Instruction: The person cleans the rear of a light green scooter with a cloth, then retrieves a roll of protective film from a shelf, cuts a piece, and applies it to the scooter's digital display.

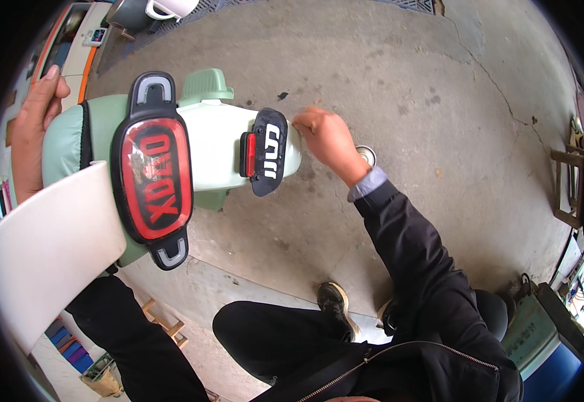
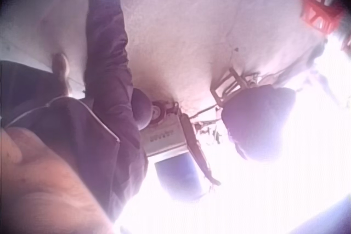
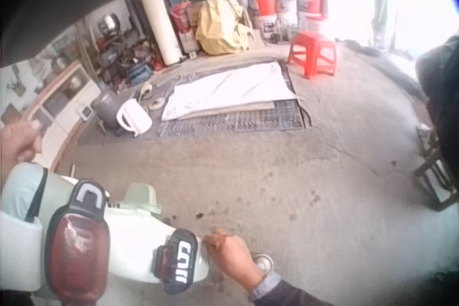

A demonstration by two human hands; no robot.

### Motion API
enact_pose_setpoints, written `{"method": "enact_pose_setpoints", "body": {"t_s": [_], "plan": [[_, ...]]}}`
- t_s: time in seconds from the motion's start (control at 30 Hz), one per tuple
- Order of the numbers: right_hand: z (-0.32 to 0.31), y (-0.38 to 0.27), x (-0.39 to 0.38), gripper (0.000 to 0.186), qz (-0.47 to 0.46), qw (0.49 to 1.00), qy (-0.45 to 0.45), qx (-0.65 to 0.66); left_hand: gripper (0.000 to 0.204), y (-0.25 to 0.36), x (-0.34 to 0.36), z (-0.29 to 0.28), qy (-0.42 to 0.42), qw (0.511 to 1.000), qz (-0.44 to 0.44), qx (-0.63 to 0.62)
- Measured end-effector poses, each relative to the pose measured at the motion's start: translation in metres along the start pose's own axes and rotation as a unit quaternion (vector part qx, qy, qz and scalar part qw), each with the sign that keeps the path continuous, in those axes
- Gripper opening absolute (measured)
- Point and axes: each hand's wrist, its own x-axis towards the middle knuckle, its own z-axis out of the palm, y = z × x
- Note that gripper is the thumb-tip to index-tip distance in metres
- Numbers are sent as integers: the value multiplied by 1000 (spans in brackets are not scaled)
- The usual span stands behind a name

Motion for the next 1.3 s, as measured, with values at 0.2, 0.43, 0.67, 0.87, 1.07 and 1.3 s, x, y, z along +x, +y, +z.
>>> {"method": "enact_pose_setpoints", "body": {"t_s": [0.2,0.43,0.67,0.87,1.07,1.3], "plan": [[4,-15,-30,20,-29,997,58,-45,29,1,-5,4,26,1000,-3,-6],[19,-39,-66,44,-52,987,58,-144,30,-3,0,-10,-53,999,6,-9],[18,-38,-74,44,-123,982,56,-131,30,-11,10,-17,-20,991,62,120],[13,-33,-63,39,-89,986,64,-129,31,-19,7,-16,-8,998,40,37],[11,-37,-67,43,-66,987,38,-144,32,-22,16,-25,-20,995,27,89],[9,-31,-66,40,-124,984,27,-128,33,-25,17,-19,13,992,66,109]]}}
